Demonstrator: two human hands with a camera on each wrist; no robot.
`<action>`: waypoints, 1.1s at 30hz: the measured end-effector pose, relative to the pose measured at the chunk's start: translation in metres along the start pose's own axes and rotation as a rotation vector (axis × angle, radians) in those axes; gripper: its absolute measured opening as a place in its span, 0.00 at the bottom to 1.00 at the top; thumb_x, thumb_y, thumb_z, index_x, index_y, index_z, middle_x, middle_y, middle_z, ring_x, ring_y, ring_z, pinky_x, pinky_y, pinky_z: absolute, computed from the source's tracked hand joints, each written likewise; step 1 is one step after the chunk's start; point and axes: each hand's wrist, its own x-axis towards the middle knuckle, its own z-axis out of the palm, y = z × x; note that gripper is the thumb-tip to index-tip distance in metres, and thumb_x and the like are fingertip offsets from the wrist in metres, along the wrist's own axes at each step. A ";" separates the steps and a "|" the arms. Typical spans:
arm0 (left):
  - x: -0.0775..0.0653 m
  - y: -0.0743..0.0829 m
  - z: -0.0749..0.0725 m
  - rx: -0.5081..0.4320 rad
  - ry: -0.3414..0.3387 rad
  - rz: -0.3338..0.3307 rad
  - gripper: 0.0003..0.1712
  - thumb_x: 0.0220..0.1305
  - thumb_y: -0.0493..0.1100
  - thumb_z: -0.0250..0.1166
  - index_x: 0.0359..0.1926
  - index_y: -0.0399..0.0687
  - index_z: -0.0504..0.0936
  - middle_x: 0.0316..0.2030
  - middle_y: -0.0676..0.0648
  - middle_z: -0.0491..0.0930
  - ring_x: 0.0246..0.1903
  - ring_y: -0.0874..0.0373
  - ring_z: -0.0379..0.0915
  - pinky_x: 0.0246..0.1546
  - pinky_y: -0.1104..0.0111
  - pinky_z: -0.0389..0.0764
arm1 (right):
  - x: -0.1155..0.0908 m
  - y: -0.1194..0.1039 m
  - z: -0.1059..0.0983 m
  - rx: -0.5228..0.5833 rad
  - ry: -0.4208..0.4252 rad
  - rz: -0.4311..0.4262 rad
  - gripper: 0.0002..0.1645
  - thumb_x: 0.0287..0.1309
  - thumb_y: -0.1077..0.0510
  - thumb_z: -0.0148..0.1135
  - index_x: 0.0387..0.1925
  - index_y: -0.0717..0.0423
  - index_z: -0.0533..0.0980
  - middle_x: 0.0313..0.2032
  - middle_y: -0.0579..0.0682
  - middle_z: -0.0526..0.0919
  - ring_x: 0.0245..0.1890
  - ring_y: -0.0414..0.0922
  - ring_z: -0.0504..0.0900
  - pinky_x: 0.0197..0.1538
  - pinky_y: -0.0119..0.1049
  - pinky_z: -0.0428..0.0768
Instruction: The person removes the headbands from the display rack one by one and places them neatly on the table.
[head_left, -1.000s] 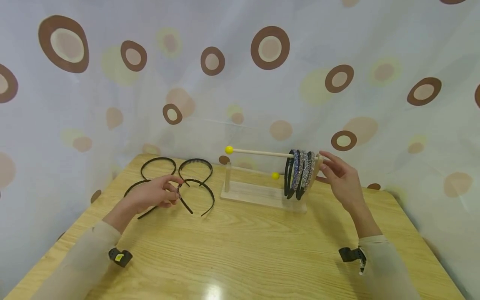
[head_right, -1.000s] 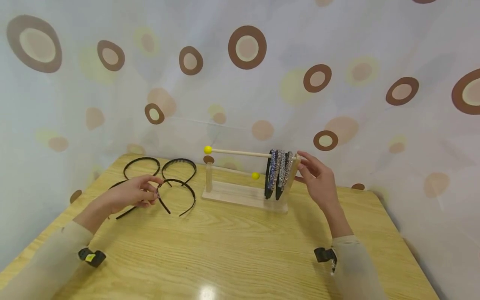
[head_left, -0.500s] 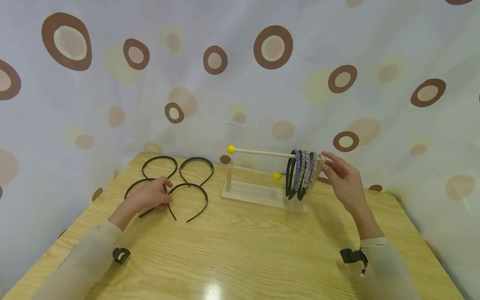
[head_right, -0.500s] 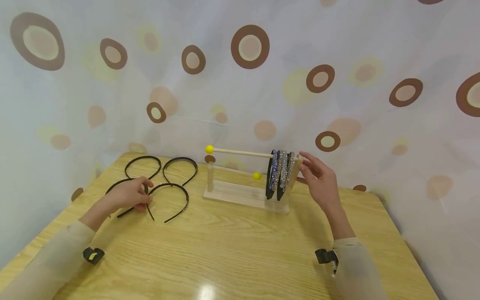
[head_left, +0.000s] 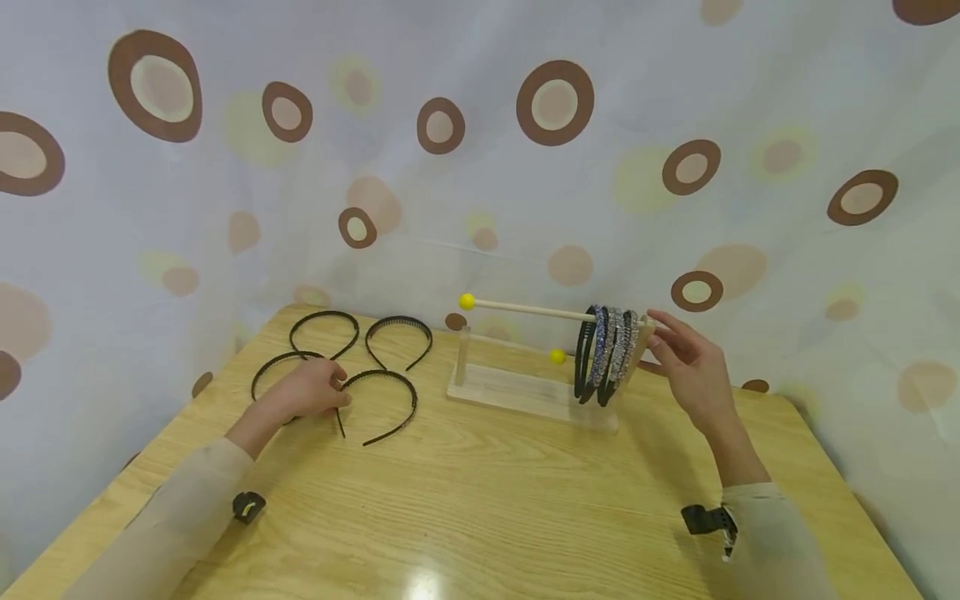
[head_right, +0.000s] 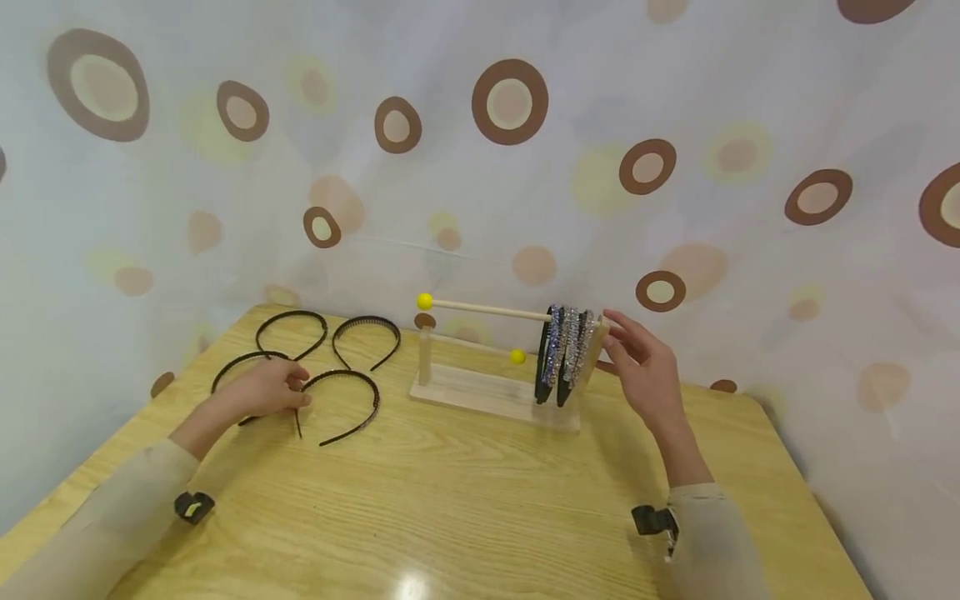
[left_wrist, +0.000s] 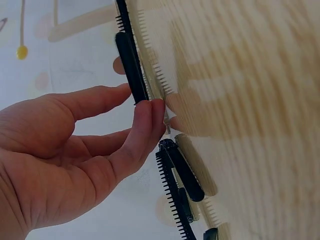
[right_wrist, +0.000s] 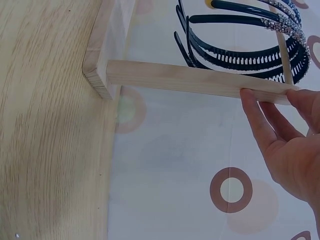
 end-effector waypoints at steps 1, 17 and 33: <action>0.000 0.000 0.000 -0.010 -0.007 0.004 0.29 0.69 0.40 0.66 0.60 0.19 0.72 0.51 0.27 0.79 0.51 0.35 0.77 0.50 0.48 0.79 | 0.000 0.001 -0.001 0.005 0.000 0.002 0.26 0.74 0.60 0.57 0.71 0.52 0.72 0.55 0.56 0.80 0.52 0.40 0.81 0.45 0.39 0.84; -0.001 0.033 0.002 -0.075 0.080 0.173 0.23 0.76 0.45 0.60 0.64 0.36 0.76 0.49 0.40 0.82 0.47 0.43 0.79 0.42 0.53 0.82 | 0.001 0.006 -0.004 0.023 -0.012 -0.004 0.26 0.75 0.62 0.55 0.71 0.53 0.71 0.57 0.62 0.78 0.52 0.42 0.81 0.45 0.42 0.84; 0.027 0.153 0.060 -0.241 0.125 0.455 0.20 0.76 0.42 0.60 0.64 0.41 0.77 0.44 0.49 0.82 0.41 0.58 0.80 0.41 0.65 0.82 | 0.000 0.006 -0.003 0.067 -0.008 -0.036 0.25 0.75 0.61 0.56 0.70 0.53 0.73 0.58 0.63 0.78 0.52 0.45 0.81 0.45 0.43 0.85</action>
